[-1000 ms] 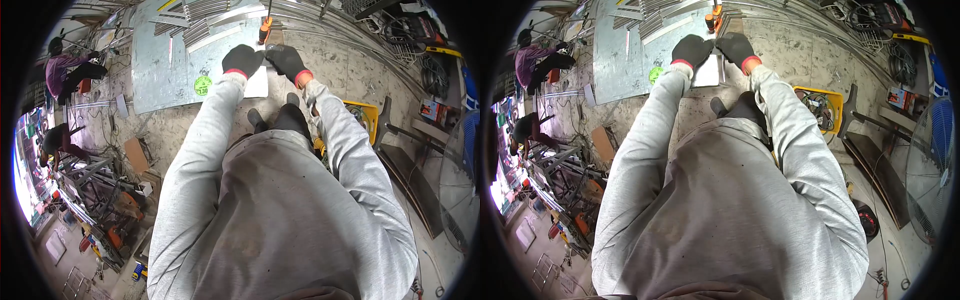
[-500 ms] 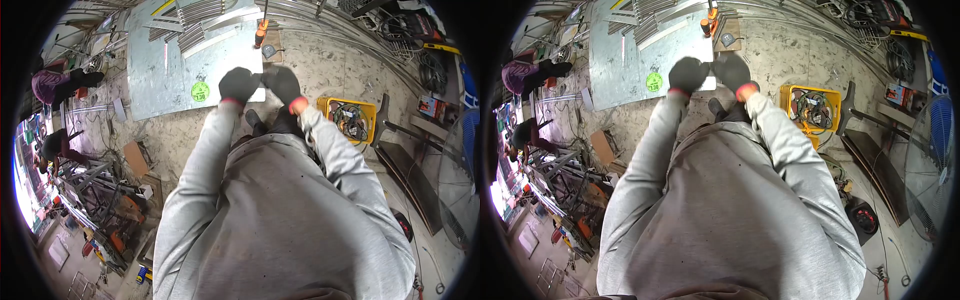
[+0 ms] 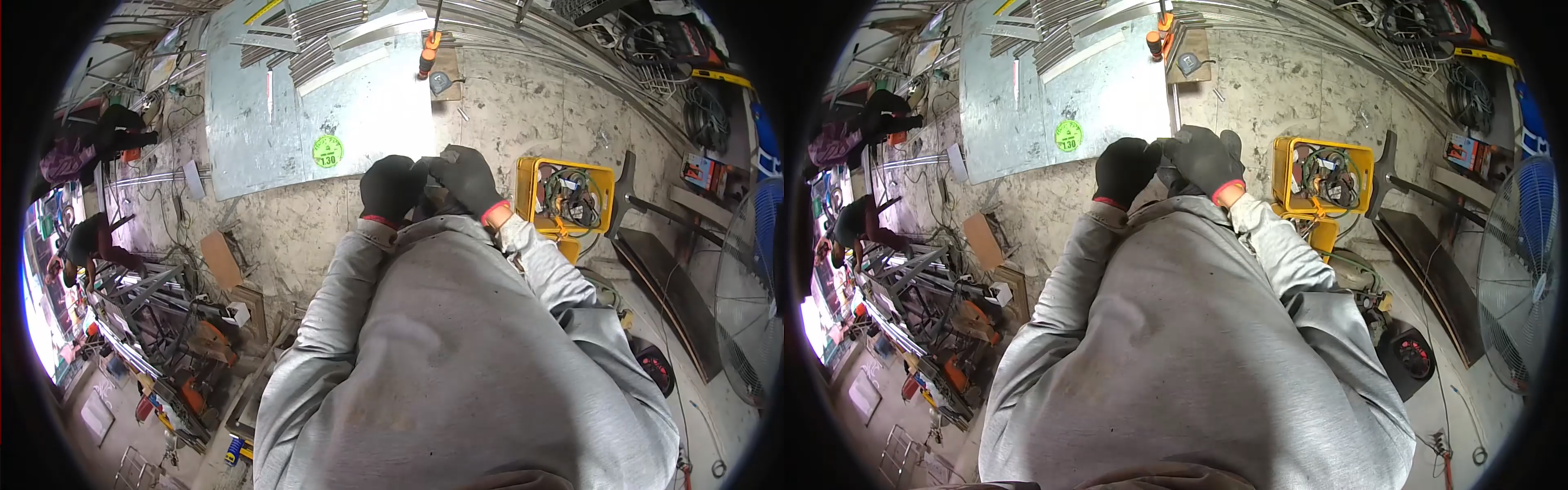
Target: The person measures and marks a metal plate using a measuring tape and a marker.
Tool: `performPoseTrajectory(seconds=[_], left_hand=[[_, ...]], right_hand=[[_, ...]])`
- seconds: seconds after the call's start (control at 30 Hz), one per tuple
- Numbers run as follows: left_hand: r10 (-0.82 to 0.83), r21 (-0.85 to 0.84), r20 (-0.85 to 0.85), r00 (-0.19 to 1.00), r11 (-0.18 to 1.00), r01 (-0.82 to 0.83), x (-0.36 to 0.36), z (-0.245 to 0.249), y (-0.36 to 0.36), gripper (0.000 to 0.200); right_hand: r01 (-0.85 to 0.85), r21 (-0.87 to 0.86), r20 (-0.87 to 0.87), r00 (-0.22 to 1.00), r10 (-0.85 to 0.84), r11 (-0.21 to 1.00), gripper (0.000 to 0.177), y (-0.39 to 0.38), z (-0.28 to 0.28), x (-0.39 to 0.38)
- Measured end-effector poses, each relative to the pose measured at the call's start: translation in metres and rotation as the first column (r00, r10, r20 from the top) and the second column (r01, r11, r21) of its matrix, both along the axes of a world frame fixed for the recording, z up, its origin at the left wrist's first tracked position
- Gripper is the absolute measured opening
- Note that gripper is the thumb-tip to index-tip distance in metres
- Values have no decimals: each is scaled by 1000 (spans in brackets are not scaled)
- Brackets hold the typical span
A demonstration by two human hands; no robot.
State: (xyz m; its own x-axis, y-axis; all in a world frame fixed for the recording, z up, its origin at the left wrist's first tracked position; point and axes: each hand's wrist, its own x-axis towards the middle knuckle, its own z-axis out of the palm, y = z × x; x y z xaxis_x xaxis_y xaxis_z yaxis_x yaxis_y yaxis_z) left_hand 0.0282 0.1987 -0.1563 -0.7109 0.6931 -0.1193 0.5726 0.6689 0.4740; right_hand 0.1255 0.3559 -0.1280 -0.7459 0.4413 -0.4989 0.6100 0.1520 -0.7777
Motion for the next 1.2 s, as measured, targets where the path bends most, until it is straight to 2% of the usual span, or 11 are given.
performPoseTrajectory(seconds=[0.33,0.37,0.47,0.53,0.6,0.63,0.77,0.87,0.93,1.0,1.2], left_hand=[[80,-124,51,996,990,-73,-111,18,92,52],[103,-164,126,987,983,-82,-120,27,99,53],[145,-201,196,970,974,-106,-110,28,92,50],[-36,-190,69,997,981,48,-93,4,70,50],[-321,-191,46,946,927,324,-66,-27,31,50],[-218,-118,36,975,968,221,-40,-20,15,50],[-38,58,-67,997,997,42,3,-8,-1,50],[-19,37,-41,999,999,20,-23,0,21,49],[-41,-97,65,997,994,47,-58,3,47,51],[22,-149,125,992,989,-4,-91,15,75,53],[81,-195,173,981,980,-47,-107,27,91,54]], right_hand=[[61,284,-414,908,65,957,34,82,-102,-113],[-5,45,-235,972,15,999,34,84,-45,-113],[-26,32,-135,990,30,999,32,81,-34,-106],[-282,215,-275,901,335,935,31,73,-38,-76],[-148,-162,-280,955,98,976,32,44,-51,-36],[-320,249,-308,869,388,914,33,39,-59,-17],[-85,37,-68,994,88,996,33,6,-19,2],[-126,268,-278,939,202,955,32,19,-27,-12],[4,-211,-235,970,-55,977,29,39,-43,-44],[-157,457,-350,873,339,875,26,67,-60,-73],[-121,146,-76,988,133,982,32,84,-40,-108]])
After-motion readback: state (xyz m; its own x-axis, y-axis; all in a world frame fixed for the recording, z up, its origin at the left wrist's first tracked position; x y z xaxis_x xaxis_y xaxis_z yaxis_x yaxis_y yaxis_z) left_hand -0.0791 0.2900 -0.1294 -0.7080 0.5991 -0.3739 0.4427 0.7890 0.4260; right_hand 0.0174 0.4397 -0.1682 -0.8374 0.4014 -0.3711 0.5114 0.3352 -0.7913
